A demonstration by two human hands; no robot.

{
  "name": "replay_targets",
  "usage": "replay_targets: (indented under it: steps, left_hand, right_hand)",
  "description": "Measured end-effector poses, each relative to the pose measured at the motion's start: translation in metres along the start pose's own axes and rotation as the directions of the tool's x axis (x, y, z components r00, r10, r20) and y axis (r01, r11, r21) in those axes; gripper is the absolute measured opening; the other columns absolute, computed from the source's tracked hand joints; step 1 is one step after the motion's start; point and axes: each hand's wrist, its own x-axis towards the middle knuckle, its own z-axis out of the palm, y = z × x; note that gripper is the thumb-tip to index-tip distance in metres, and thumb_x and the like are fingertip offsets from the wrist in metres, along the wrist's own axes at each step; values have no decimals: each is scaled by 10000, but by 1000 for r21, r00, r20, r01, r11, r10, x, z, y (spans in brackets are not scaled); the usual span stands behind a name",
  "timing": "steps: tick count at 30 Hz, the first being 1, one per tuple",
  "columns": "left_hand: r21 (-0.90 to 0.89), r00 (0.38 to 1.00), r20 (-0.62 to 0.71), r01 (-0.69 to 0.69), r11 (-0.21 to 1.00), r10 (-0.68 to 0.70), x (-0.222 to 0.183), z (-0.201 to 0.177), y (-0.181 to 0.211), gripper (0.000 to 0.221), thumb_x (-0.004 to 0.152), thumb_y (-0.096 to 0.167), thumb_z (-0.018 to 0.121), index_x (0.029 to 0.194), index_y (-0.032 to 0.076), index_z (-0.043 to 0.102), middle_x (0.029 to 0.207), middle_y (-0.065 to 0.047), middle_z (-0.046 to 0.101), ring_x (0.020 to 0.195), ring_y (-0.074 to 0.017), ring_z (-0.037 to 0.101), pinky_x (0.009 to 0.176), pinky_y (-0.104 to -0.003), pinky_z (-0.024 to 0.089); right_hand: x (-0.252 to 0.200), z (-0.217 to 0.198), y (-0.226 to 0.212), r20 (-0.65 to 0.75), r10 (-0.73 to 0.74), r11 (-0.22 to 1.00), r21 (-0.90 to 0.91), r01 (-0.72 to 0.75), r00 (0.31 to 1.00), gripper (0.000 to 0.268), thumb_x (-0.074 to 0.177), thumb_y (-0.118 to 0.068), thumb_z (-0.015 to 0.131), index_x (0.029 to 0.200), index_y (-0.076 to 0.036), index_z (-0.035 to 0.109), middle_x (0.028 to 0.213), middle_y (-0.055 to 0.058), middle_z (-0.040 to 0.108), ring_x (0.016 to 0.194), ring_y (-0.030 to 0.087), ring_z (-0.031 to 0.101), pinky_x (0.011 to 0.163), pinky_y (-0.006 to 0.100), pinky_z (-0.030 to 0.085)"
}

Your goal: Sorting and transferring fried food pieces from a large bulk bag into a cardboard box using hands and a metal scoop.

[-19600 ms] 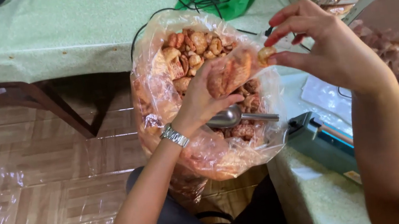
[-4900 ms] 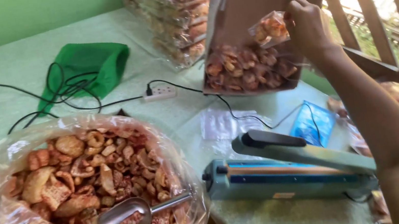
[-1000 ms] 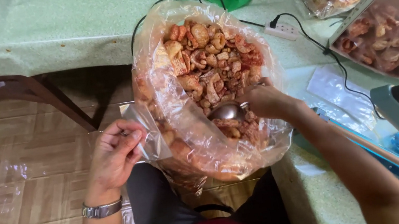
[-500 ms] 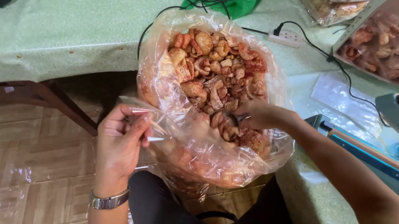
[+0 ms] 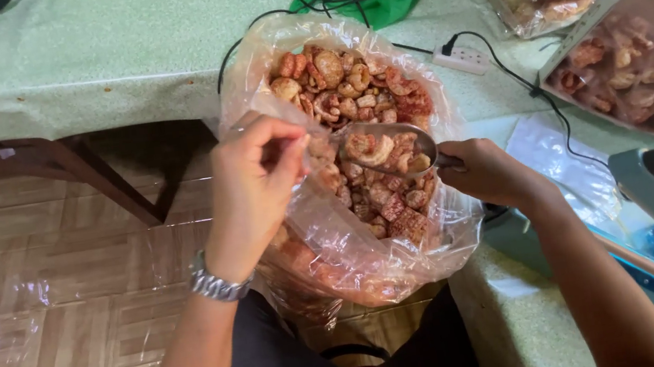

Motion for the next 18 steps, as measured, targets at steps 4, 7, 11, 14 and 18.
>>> replay_targets:
  steps: [4, 7, 11, 14, 18]
  left_hand:
    - [268, 981, 167, -144, 953, 102, 3, 23, -17, 69, 841, -10, 656, 879, 34, 694, 636, -87, 611, 580, -211, 677, 520, -284, 569]
    - [427, 968, 238, -177, 887, 78, 8, 45, -65, 54, 803, 43, 673, 830, 88, 683, 596, -55, 631, 638, -242, 656, 615, -324, 538]
    - [706, 975, 215, -191, 682, 51, 17, 81, -142, 52, 786, 118, 664, 781, 159, 633, 681, -22, 609, 787, -255, 646, 752, -410, 499]
    - [678, 969, 247, -164, 717, -13, 16, 106, -148, 65, 761, 94, 656, 722, 126, 615, 660, -63, 596, 746, -300, 654, 683, -405, 534]
    - [607, 964, 264, -141, 782, -31, 20, 116, -128, 50, 751, 85, 664, 765, 113, 624, 689, -91, 605, 800, -326, 654, 729, -425, 542]
  right_hand:
    - [-29, -5, 3, 17, 3, 995, 103, -4, 1000, 149, 826, -102, 597, 952, -67, 666, 763, 143, 692, 748, 349, 668, 688, 439, 516]
    - [-48, -12, 4, 41, 3, 985, 174, -10, 999, 219, 826, -83, 594, 1028, -29, 659, 849, 205, 720, 827, 375, 682, 757, 478, 514]
    - [-70, -24, 5, 15, 18, 976, 215, -21, 1000, 237, 834, -78, 601, 1056, -18, 662, 899, 190, 745, 872, 296, 687, 798, 462, 517]
    - [-75, -42, -3, -73, -34, 993, 109, 42, 997, 309, 803, -88, 667, 1109, -50, 653, 928, 204, 731, 926, 360, 684, 805, 513, 509]
    - [-73, -58, -42, -83, 1, 985, -172, -15, 997, 272, 843, -190, 607, 1110, -151, 650, 961, 131, 711, 943, 419, 637, 792, 561, 514]
